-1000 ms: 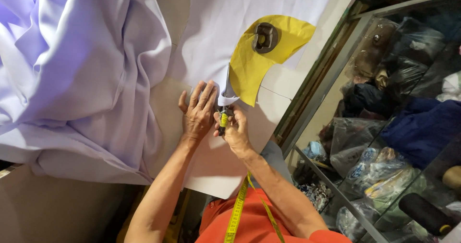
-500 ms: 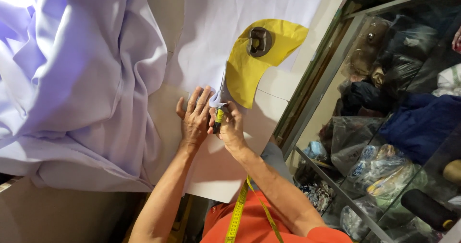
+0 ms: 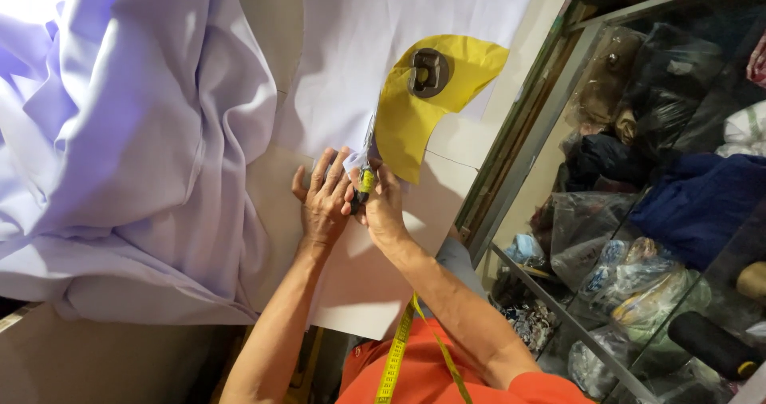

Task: The person uses scissors to cut a piece of white fabric following the outline of a yellow paper pattern. They then lift the cut fabric piece and place it on a nearby sewing machine before returning to the table to continue cutting.

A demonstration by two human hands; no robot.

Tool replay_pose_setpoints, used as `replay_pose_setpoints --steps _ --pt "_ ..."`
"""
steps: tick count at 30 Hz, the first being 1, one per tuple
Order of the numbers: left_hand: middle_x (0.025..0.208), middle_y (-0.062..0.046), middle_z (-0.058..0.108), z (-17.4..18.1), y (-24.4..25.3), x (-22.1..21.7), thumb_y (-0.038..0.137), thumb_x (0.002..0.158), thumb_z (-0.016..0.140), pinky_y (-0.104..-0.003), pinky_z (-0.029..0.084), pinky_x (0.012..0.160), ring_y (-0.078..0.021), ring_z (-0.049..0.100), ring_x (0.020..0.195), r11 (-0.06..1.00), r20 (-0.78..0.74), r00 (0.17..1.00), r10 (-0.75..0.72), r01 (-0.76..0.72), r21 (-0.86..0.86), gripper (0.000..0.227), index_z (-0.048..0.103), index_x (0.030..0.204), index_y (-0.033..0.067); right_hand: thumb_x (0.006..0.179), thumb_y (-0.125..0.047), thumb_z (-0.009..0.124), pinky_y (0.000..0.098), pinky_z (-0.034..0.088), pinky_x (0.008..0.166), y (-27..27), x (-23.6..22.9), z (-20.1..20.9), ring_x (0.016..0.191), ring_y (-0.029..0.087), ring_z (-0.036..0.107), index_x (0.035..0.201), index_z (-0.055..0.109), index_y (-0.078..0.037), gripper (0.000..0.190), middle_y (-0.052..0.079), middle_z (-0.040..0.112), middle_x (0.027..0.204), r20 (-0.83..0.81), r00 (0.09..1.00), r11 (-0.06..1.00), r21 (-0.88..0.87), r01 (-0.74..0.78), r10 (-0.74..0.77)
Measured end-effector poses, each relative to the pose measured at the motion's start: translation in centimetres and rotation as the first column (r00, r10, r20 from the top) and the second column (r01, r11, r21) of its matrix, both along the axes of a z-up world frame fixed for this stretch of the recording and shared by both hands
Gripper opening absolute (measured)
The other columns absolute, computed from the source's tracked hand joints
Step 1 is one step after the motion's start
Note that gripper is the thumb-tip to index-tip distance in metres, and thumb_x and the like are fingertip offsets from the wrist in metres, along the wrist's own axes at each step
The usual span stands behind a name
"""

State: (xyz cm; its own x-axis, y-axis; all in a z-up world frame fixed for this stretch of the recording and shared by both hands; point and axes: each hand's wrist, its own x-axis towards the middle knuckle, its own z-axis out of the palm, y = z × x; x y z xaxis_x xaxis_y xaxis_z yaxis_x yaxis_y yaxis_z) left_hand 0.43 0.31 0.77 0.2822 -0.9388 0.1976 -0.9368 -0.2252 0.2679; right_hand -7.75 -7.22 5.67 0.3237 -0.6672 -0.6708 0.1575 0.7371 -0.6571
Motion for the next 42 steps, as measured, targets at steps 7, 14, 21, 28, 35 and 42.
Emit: replay_pose_setpoints --steps 7,14,21,28,35,42 --pt "0.163 0.002 0.043 -0.9 0.4 -0.1 0.023 0.106 0.043 -0.053 0.011 0.118 -0.0185 0.036 0.15 1.0 0.002 1.0 0.022 -0.022 0.0 0.035 0.06 0.137 0.0196 0.093 -0.02 0.079 0.0192 0.033 0.022 -0.5 -0.1 0.6 0.037 0.023 0.06 0.121 0.055 -0.003 0.041 0.02 0.065 0.062 -0.027 1.0 1.0 -0.02 0.0 -0.001" --pt "0.162 0.003 0.045 -1.0 0.4 0.0 0.02 0.099 0.052 -0.055 0.015 0.116 -0.0207 0.04 0.149 1.0 -0.011 1.0 0.019 -0.02 -0.02 0.041 0.06 0.139 0.0201 0.097 -0.026 0.073 0.0205 0.034 0.022 -1.6 0.4 -1.3 0.039 0.025 0.062 0.118 0.056 -0.007 0.033 0.021 0.064 0.061 -0.004 0.999 0.999 -0.038 0.039 -0.039" --pt "0.161 0.005 0.047 -0.9 0.3 -0.1 0.018 0.099 0.051 -0.053 0.015 0.117 -0.0181 0.041 0.149 0.998 -0.043 0.998 0.037 -0.039 -0.046 0.042 0.061 0.139 0.0228 0.096 -0.025 0.076 0.0183 0.034 0.023 -1.6 0.8 -1.4 0.043 0.026 0.066 0.118 0.058 -0.009 0.033 0.02 0.063 0.06 0.023 0.999 0.998 -0.031 0.048 -0.047" --pt "0.158 0.003 0.052 -0.5 0.1 0.1 0.008 0.095 0.053 -0.053 0.017 0.115 -0.0203 0.046 0.145 0.994 -0.05 0.998 0.025 -0.031 -0.107 0.04 0.065 0.13 0.0211 0.097 -0.032 0.074 0.0212 0.032 0.022 -2.9 1.6 -1.4 0.039 0.026 0.062 0.113 0.057 -0.011 0.032 0.021 0.064 0.061 -0.018 0.998 0.998 0.01 0.061 -0.061" --pt "0.157 0.004 0.053 0.4 -0.5 0.2 0.008 0.094 0.056 -0.052 0.018 0.115 -0.0194 0.047 0.144 0.992 -0.021 0.999 0.046 -0.048 -0.113 0.03 0.069 0.119 0.0186 0.094 -0.037 0.076 0.0223 0.036 0.025 -3.4 2.2 -1.4 0.043 0.028 0.065 0.116 0.055 -0.014 0.038 0.02 0.064 0.063 -0.033 0.996 0.996 0.027 0.087 -0.086" --pt "0.15 0.004 0.057 0.1 -0.3 0.2 0.024 0.098 0.057 -0.049 0.017 0.113 -0.0181 0.049 0.14 0.988 -0.084 0.995 0.051 -0.063 -0.143 0.033 0.067 0.129 0.0215 0.097 -0.028 0.074 0.0198 0.032 0.023 -3.7 1.8 -1.4 0.039 0.025 0.063 0.111 0.056 -0.012 0.028 0.018 0.063 0.061 0.024 0.999 0.999 -0.009 0.046 -0.045"
